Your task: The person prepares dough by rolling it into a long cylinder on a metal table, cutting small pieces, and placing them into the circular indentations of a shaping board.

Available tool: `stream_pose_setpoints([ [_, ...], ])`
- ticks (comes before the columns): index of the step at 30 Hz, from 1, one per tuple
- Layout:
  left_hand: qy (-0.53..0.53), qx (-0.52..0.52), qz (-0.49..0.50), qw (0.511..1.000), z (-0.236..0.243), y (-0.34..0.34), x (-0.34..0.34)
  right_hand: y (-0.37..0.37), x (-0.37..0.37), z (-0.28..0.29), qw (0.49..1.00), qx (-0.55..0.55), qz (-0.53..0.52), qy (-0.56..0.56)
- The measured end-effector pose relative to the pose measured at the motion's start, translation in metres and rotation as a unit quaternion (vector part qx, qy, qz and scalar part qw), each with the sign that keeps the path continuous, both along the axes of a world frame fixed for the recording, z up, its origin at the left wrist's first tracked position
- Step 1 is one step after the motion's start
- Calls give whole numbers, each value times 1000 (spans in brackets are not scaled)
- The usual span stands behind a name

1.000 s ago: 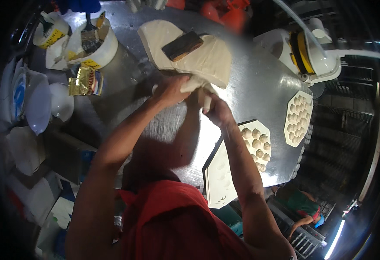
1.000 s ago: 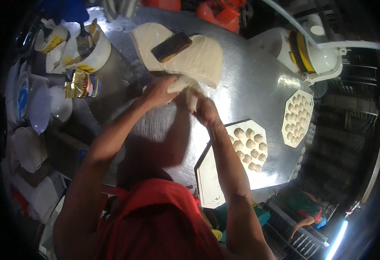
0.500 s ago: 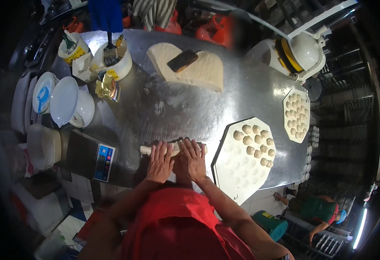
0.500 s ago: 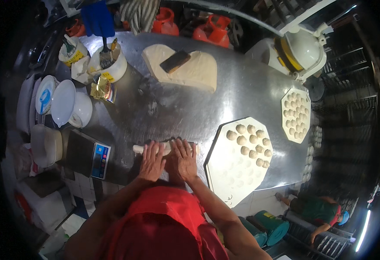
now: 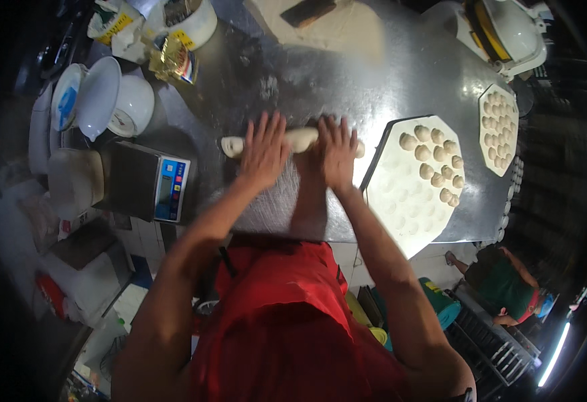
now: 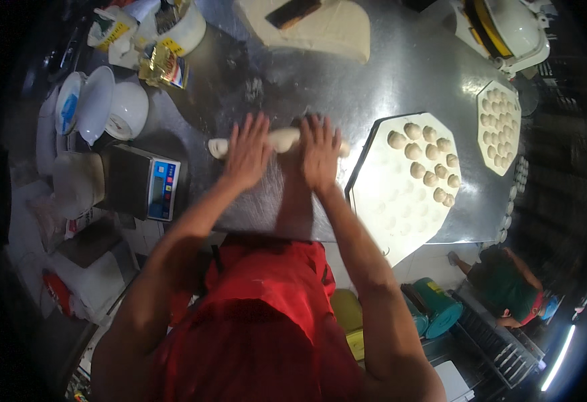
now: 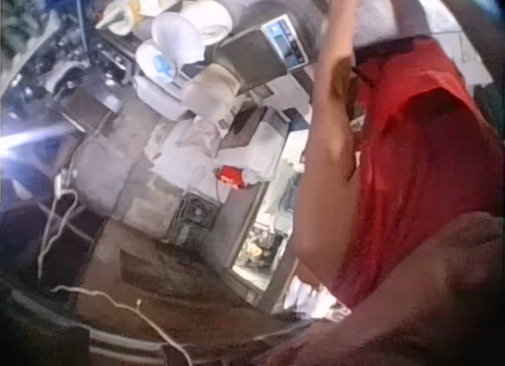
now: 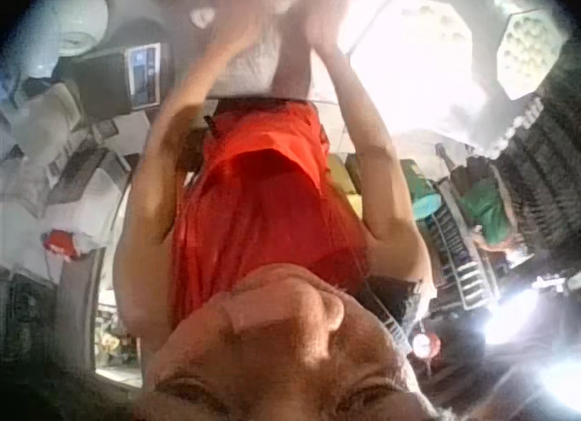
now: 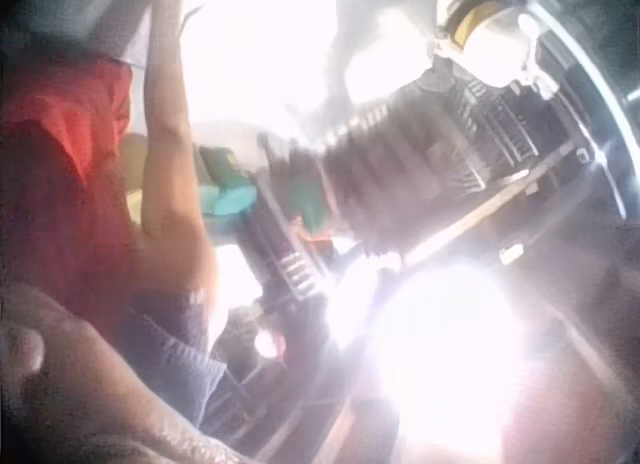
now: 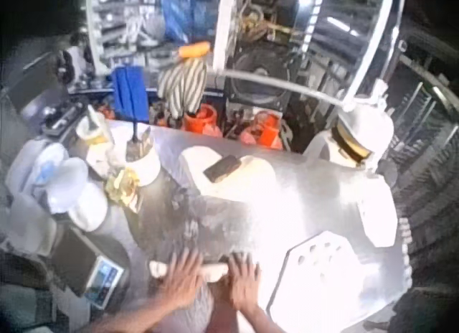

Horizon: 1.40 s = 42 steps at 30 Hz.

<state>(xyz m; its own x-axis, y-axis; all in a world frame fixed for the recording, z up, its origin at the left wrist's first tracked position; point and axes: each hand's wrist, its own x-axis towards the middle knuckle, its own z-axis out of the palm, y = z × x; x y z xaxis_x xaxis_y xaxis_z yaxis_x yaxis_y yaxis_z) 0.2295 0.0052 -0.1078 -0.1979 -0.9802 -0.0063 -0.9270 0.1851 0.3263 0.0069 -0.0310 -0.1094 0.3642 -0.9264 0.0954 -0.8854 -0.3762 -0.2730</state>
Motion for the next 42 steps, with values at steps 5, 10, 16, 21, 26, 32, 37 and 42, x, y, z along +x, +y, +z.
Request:
stream_pose_setpoints([
  [5,33,31,-12,999,21,76,-4,82,48,5,990,78,97,-66],
  [10,-81,-31,77,993,-4,-53,25,-49,90,0,998,-5,41,-37],
  [16,-67,-69,82,992,-18,-80,41,-45,91,-14,996,-77,-20,-41],
  [21,-3,13,-6,1000,17,51,27,57,39,0,996,52,31,-62],
  [26,-37,52,-36,997,31,85,48,67,-10,8,998,62,-3,24],
  [32,-35,-53,118,991,-10,-84,73,-110,32,-3,994,-55,-77,-47],
  [37,-80,-52,86,992,-24,-68,73,-70,36,-19,991,-45,-122,-8],
  [42,-42,65,5,997,13,48,49,58,-15,19,996,85,-8,-20],
])
